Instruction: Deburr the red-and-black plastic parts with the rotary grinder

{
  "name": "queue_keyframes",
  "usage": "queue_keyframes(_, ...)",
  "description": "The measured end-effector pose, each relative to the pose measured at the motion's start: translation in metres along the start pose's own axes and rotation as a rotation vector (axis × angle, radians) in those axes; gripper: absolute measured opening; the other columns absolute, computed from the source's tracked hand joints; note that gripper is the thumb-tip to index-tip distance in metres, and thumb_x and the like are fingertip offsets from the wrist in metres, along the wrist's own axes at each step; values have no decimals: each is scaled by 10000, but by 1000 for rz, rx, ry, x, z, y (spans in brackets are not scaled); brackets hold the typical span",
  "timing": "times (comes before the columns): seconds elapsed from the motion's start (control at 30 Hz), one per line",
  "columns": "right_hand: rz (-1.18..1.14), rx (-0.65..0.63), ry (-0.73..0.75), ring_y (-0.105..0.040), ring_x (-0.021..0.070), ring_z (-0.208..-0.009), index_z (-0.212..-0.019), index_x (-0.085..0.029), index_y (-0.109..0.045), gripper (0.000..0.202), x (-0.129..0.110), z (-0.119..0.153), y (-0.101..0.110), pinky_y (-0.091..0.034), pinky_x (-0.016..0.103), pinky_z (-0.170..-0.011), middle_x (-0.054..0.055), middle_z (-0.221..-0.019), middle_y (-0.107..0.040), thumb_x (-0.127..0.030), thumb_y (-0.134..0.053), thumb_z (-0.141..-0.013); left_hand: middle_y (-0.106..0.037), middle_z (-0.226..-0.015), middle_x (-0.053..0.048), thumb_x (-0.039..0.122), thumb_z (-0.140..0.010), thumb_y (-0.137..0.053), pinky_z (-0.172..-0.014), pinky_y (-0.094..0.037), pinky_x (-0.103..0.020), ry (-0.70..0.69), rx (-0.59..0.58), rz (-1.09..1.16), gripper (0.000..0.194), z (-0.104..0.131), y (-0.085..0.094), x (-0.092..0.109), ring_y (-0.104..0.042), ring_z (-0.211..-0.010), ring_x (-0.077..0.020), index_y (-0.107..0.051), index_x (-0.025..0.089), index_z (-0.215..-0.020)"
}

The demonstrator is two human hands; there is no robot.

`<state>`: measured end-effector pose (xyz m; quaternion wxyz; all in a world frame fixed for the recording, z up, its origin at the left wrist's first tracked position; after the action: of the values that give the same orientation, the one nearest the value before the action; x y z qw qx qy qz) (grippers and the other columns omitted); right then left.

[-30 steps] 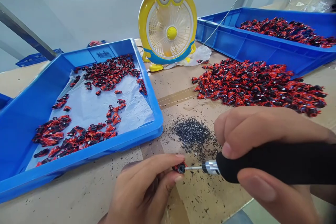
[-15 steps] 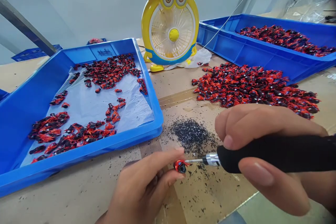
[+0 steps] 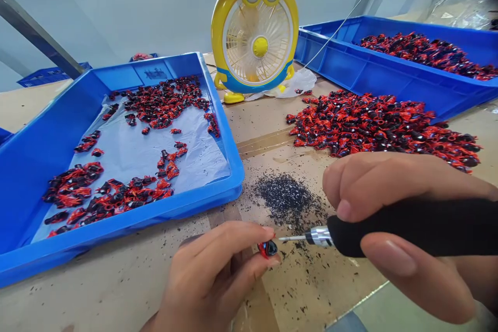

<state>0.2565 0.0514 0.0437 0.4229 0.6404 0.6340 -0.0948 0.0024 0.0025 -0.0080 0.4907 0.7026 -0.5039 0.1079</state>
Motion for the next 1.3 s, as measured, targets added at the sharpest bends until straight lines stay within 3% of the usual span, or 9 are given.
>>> queue_keyframes(0.2,-95,18,25,-628,144,-582,-927,-200,-677,88,4,1,-2,-529,334,-531,-12,-673,-638,-204,-762,-905,-796,-794,46,317,-1066,-744,-466,-504,-159,5,14,-44,98,-2,-1,3,-607,-494,-73,-738,247,-1134)
queue_keyframes(0.43,-115,31,76,-634,131,-591,-914,-175,-679,102,9,1,-8,-542,342,-551,-8,-681,-643,-234,-761,-925,-730,-731,64,297,-1045,-771,-449,-484,-154,39,-37,-54,142,2,1,-2,-578,-489,-82,-716,262,-1171)
queue_keyframes(0.5,-112,21,89,-622,116,-576,-900,-170,-678,101,10,-1,-10,-520,316,-530,-12,-674,-636,-213,-769,-907,-787,-813,36,279,-1050,-762,-509,-545,-151,40,-33,-57,149,2,1,-2,-641,-539,-86,-726,260,-1194)
queue_keyframes(0.63,-65,-2,110,-625,84,-563,-874,-167,-681,93,13,-5,-10,-518,251,-523,-18,-671,-651,-199,-768,-882,-873,-1031,-23,233,-1073,-723,-796,-671,-151,9,16,-24,157,-1,-1,-1,-827,-829,-122,-753,250,-1226)
queue_keyframes(0.77,-8,-75,144,-656,91,-573,-899,-183,-686,115,10,-5,-9,-540,235,-518,-15,-688,-690,-251,-779,-896,-881,-1026,-24,251,-1072,-731,-833,-673,-129,-12,42,-10,160,-3,-2,2,-847,-862,-120,-770,241,-1227)
queue_keyframes(1.03,-82,60,99,-610,85,-536,-816,-161,-669,283,9,-7,-13,-491,258,-500,-11,-634,-630,-345,-693,-1030,-882,-1005,-34,288,-1087,-715,-832,-659,-97,-23,36,-35,136,-6,-1,1,-850,-851,-105,-788,205,-1167)
queue_keyframes(1.13,-69,49,119,-616,93,-531,-812,-161,-677,208,11,-8,-18,-497,258,-499,-9,-627,-639,-294,-742,-959,-877,-1020,-33,260,-1080,-723,-870,-645,-84,-34,30,-32,128,-6,0,1,-850,-885,-100,-790,199,-1170)
queue_keyframes(1.3,-65,245,87,-505,58,-495,-743,-177,-668,221,10,-3,-33,-377,236,-467,-29,-590,-579,-301,-734,-913,-862,-1021,-32,236,-1071,-734,-881,-632,-71,-53,22,-15,139,-4,-2,3,-838,-886,-91,-791,192,-1189)
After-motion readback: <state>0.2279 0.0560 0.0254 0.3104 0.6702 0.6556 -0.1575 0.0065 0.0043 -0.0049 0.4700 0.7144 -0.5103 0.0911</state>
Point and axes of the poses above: each hand's wrist, its own z-axis away from the middle knuckle, its own y-axis out of the back of the hand, x = y × z, the point moved 1 cm from there along -z, towards the middle knuckle
